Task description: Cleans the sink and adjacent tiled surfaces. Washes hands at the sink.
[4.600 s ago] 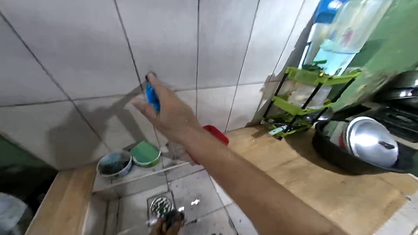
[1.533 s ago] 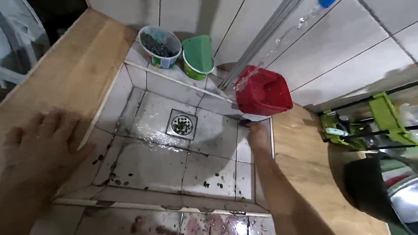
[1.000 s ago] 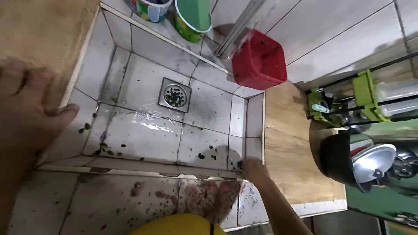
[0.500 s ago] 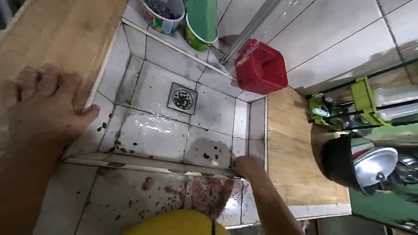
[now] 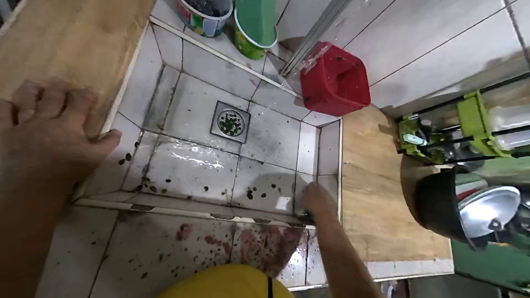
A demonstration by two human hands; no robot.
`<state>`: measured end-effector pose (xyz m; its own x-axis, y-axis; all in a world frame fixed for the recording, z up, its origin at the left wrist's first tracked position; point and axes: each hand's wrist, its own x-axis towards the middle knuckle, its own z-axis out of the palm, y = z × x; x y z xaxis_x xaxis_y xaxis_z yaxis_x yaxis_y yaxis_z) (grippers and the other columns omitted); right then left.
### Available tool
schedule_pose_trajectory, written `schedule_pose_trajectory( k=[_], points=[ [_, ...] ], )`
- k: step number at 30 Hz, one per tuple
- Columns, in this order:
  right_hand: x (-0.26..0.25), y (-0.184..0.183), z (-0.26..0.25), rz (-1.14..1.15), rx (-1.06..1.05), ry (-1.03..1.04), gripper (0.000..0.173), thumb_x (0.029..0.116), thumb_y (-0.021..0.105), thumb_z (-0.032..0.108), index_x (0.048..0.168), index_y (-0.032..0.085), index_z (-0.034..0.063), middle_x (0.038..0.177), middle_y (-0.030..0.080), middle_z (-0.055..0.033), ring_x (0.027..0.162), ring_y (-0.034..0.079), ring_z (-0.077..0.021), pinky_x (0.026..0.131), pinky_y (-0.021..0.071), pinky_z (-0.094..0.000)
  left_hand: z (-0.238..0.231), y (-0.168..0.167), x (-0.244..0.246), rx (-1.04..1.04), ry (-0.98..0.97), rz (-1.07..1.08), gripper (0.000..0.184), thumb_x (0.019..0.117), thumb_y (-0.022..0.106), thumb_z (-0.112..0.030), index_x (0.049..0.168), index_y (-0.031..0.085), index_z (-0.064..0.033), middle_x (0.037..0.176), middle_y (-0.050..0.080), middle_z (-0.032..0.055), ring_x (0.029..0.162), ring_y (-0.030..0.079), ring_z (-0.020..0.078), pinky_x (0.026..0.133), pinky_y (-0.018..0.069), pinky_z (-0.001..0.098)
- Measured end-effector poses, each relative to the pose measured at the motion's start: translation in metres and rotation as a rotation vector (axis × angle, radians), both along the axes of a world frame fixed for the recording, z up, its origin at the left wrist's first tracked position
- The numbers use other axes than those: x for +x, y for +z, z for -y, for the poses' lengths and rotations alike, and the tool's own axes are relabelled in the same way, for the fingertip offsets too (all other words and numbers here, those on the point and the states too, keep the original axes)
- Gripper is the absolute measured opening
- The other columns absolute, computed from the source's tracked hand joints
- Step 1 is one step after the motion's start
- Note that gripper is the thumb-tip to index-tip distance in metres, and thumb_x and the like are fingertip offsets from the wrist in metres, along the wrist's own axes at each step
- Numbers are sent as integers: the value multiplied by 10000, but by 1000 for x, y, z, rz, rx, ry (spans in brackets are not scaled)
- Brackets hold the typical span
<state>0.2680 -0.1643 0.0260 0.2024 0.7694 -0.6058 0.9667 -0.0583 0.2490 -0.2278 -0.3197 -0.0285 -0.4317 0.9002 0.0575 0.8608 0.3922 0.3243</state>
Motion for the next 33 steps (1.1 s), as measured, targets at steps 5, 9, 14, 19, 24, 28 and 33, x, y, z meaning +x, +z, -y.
schedule_pose_trajectory(
  k=[5, 9, 14, 19, 24, 28, 33],
  points=[
    [-116, 7, 50, -436, -55, 164, 410, 1031, 559, 145, 1420, 511, 25, 1383, 558, -248, 1182, 639, -392, 952, 555, -547, -2, -5, -4, 30, 1, 19, 798, 892, 504, -662, 1555, 402, -231, 1640, 309, 172, 1527, 208, 457, 1160, 191, 739],
    [-97, 29, 35, -820, 56, 206, 287, 974, 611, 42, 1257, 652, 12, 1217, 653, -207, 1097, 662, -321, 945, 551, -508, 2, 2, 2, 41, -11, 45, 793, 918, 506, -638, 1561, 409, -186, 1646, 285, 209, 1527, 189, 481, 1175, 120, 746],
    [31, 43, 0, -458, -138, 163, 250, 1016, 649, 220, 1165, 702, 27, 1054, 715, -183, 972, 695, -317, 909, 552, -553, 1, 0, 4, 42, -10, 10, 795, 920, 455, -663, 1547, 420, -175, 1639, 310, 190, 1524, 213, 465, 1173, 142, 735],
    [55, 10, 15, -444, -223, 213, 192, 988, 688, 179, 1132, 757, 73, 1187, 689, -146, 1153, 633, -293, 1035, 487, -501, 0, -3, 0, 37, -14, 31, 767, 917, 507, -613, 1553, 406, -197, 1626, 326, 195, 1520, 207, 481, 1172, 202, 721],
    [36, -17, 11, -527, 366, 325, 164, 972, 663, 53, 1089, 744, -28, 1123, 701, -232, 1050, 688, -389, 942, 558, -543, -3, 4, 4, 37, -13, 52, 749, 935, 535, -545, 1543, 411, -127, 1602, 331, 260, 1508, 220, 503, 1188, 228, 679],
    [8, -20, -52, -527, 399, 180, 239, 1013, 618, 114, 1193, 709, -15, 1249, 658, -231, 1190, 630, -378, 1038, 499, -537, -1, -2, -1, 41, -17, 16, 768, 925, 496, -603, 1549, 405, -166, 1621, 321, 214, 1517, 215, 481, 1170, 212, 715],
    [51, 4, -36, -584, 236, 311, 197, 993, 671, 116, 1140, 737, 4, 1164, 693, -206, 1080, 674, -351, 970, 535, -553, -1, 5, 2, 30, -16, -7, 786, 930, 467, -634, 1554, 403, -161, 1618, 330, 222, 1500, 244, 501, 1132, 187, 771]
  ],
)
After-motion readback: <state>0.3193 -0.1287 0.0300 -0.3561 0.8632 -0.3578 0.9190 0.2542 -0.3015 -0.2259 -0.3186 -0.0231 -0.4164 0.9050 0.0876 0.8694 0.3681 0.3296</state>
